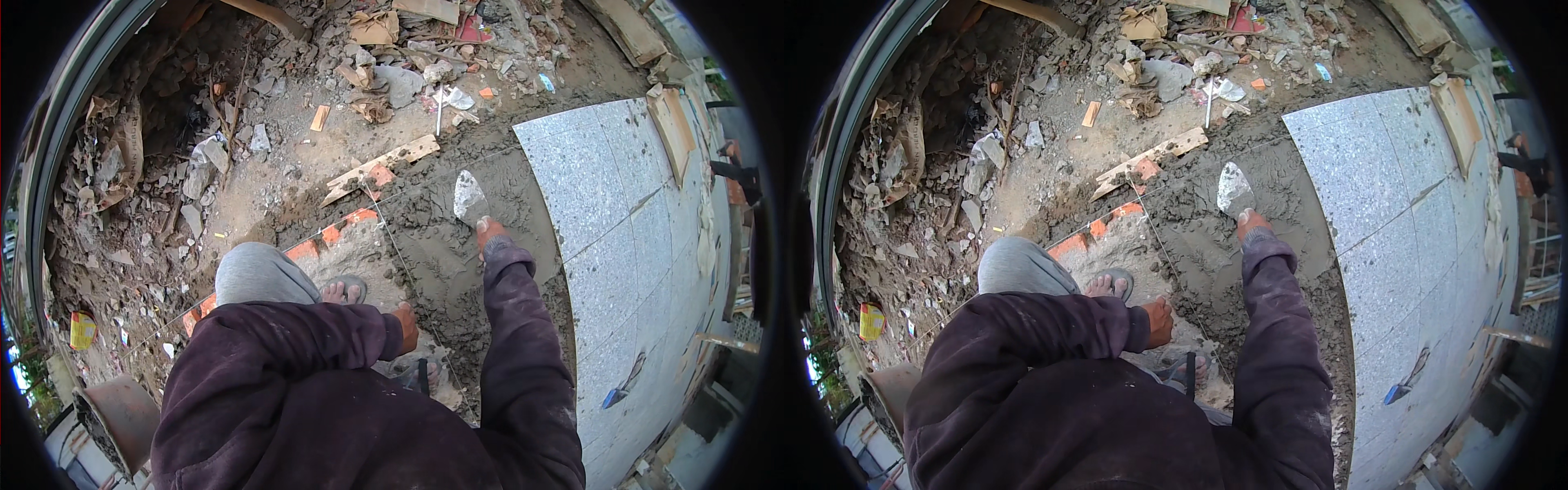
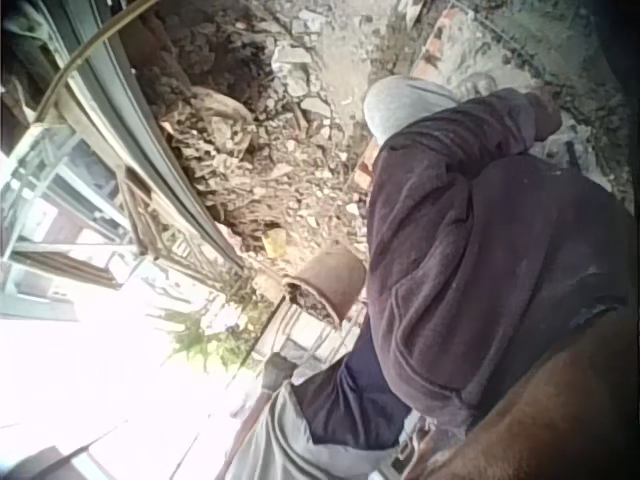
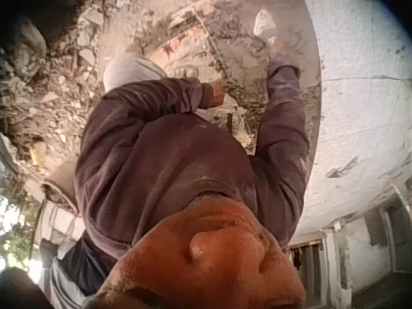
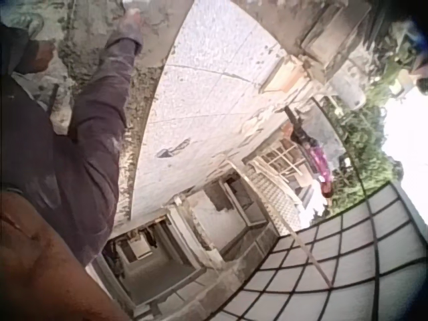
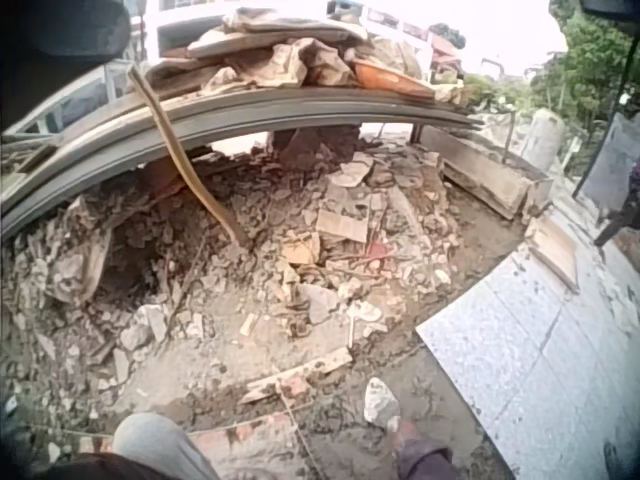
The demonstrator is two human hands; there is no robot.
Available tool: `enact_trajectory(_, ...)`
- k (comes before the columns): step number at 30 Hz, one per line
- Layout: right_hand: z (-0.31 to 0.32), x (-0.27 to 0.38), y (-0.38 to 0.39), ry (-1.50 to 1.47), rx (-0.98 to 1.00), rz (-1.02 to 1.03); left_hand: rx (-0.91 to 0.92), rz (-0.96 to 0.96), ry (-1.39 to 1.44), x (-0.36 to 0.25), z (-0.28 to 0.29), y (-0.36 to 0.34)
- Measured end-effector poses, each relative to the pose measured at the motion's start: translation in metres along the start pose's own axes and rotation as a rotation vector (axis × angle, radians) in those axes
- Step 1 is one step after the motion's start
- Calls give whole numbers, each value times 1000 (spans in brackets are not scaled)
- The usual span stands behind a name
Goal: The person spreads and levels wet cement on the ground along a guide line using a trowel.
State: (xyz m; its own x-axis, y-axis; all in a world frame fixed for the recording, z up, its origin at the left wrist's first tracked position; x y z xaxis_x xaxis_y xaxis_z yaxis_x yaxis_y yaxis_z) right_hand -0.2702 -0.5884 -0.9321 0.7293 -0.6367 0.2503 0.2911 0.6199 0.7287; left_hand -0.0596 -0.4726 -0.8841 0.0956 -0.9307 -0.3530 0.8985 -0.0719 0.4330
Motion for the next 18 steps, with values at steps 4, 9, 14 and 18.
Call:
enact_trajectory(4, -27, 10, 38, -325, 216, -18, -38, -8, -5, -6, 2, 11)
enact_trajectory(9, -108, 0, 40, -111, 60, 386, -124, 7, 9, -12, -30, 8)
enact_trajectory(14, -71, 39, 55, 243, 136, 249, 223, -28, 38, -17, 7, 16)
enact_trajectory(18, -62, 30, 39, 341, 185, 339, 181, -52, 16, -18, -6, -3)
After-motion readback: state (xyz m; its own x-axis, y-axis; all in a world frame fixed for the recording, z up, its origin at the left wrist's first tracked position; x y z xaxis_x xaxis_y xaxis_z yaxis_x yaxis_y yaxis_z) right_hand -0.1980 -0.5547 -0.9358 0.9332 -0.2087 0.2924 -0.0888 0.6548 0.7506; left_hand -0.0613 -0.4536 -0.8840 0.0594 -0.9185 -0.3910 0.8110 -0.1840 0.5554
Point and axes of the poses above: each hand's wrist, its own y-axis away from the middle knuckle, its own z-axis out of the back of the hand, x = y × z, the point moved 1 cm from there along -y, towards the middle knuckle, and after that the axes turned 1 degree about y, right-handed, at the moved point
